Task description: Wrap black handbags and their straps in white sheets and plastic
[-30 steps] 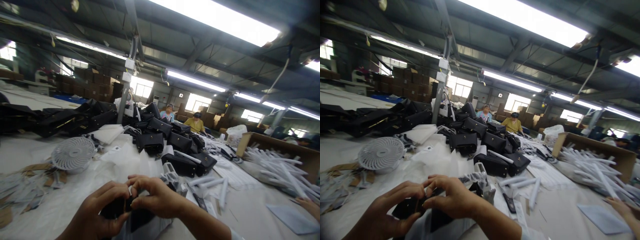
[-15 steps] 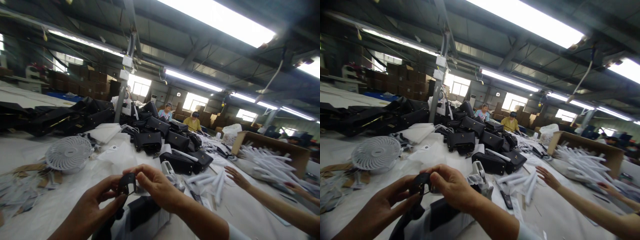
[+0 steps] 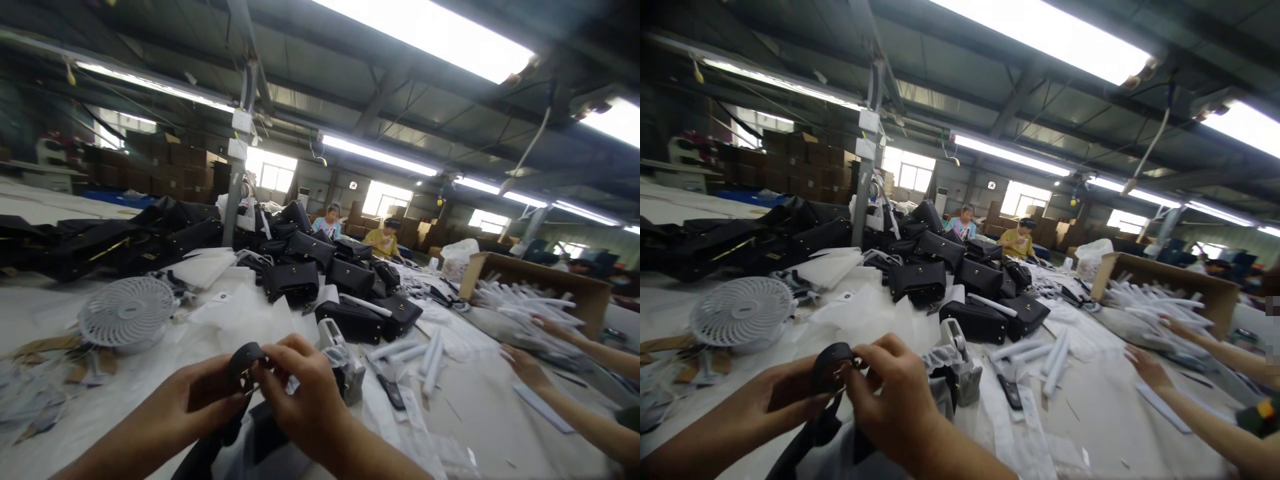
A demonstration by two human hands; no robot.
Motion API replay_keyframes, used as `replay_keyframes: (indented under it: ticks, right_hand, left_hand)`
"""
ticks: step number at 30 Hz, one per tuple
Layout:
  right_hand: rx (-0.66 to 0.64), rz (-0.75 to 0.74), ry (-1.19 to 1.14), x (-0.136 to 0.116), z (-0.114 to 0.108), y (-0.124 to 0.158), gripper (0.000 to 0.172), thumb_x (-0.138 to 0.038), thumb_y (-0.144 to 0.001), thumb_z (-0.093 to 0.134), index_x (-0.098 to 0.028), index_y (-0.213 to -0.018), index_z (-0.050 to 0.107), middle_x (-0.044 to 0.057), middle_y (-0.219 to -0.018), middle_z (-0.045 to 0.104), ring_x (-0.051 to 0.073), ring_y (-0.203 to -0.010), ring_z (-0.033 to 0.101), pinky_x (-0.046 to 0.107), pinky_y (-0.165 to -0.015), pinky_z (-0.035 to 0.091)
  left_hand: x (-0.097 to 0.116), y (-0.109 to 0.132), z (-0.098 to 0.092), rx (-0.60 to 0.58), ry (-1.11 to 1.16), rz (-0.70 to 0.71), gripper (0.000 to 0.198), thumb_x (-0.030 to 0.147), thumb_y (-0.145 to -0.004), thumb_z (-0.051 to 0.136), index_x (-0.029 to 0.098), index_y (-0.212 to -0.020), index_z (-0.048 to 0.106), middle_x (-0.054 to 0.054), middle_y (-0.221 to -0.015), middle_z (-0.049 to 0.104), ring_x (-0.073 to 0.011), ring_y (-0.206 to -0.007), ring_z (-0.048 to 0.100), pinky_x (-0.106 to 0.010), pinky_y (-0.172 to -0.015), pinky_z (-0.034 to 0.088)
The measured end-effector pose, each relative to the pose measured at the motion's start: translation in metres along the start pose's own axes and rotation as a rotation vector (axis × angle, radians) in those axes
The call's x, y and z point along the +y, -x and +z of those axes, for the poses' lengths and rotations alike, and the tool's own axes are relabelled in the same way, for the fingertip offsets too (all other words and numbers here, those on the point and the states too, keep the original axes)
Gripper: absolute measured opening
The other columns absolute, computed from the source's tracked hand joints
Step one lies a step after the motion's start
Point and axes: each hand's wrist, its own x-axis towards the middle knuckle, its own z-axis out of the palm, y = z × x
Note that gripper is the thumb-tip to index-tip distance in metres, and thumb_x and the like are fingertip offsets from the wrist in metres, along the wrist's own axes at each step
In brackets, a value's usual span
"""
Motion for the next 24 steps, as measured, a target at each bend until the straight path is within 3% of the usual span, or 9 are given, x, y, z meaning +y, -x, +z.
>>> replay_keyframes:
  ticks: [3,8,11,14,20,24]
  right_hand:
    - [-0.039,0.116,-0.088,-0.004,-0.008,-0.005,0.018,-0.022,-0.092,0.059,-0.022,-0.094,0.077,0.001,-0.080,0.065,0.011,-0.066,0.062,0.020,-0.061,0.047]
    - [-0.088,0.313,-0.287,-0.003,-0.016,-0.015,0.022,-0.028,-0.089,0.063,-0.018,-0.101,0.078,0.002,-0.074,0.069,0.012,-0.059,0.063,0.020,-0.054,0.047]
    - [-0.099,0.303,-0.263,-0.002,-0.018,-0.020,0.022,-0.028,-0.089,0.063,-0.017,-0.097,0.080,0.002,-0.073,0.069,0.011,-0.059,0.058,0.020,-0.055,0.045]
    - [-0.126,0.324,-0.292,-0.001,-0.020,-0.023,0.020,-0.027,-0.087,0.064,-0.017,-0.092,0.081,0.001,-0.068,0.067,0.011,-0.060,0.058,0.019,-0.055,0.043]
    - [-0.147,0.371,-0.255,0.003,-0.021,-0.028,0.020,-0.024,-0.083,0.064,-0.015,-0.089,0.081,0.001,-0.065,0.067,0.012,-0.060,0.061,0.021,-0.056,0.046]
    - [-0.135,0.317,-0.147,-0.002,-0.023,-0.028,0.019,-0.021,-0.082,0.063,-0.017,-0.089,0.081,0.000,-0.066,0.067,0.012,-0.061,0.061,0.021,-0.056,0.045]
  left_hand:
    - [0.008,-0.001,-0.007,-0.130,0.045,-0.084,0.044,0.050,-0.086,0.068,0.028,-0.124,0.069,-0.004,-0.123,0.072,-0.0307,-0.120,0.062,-0.040,-0.105,0.048]
    - [0.013,-0.010,-0.009,-0.211,0.113,-0.110,0.041,0.054,-0.091,0.061,0.024,-0.117,0.071,-0.002,-0.104,0.072,-0.0215,-0.099,0.064,-0.028,-0.086,0.049]
    - [0.009,-0.017,-0.009,-0.247,0.209,-0.169,0.043,0.058,-0.091,0.059,0.020,-0.108,0.072,-0.002,-0.098,0.070,-0.0177,-0.091,0.062,-0.026,-0.083,0.048]
    - [0.006,-0.023,-0.013,-0.283,0.233,-0.217,0.043,0.057,-0.086,0.066,0.023,-0.112,0.070,-0.002,-0.104,0.071,-0.0180,-0.096,0.063,-0.026,-0.085,0.047]
    - [0.015,-0.031,-0.017,-0.296,0.062,-0.177,0.045,0.059,-0.076,0.073,0.022,-0.102,0.069,-0.002,-0.096,0.072,-0.0231,-0.096,0.066,-0.027,-0.079,0.048]
    - [0.013,-0.038,-0.015,-0.277,0.073,-0.200,0.048,0.058,-0.066,0.081,0.021,-0.093,0.065,-0.002,-0.088,0.072,-0.0228,-0.088,0.067,-0.026,-0.073,0.049]
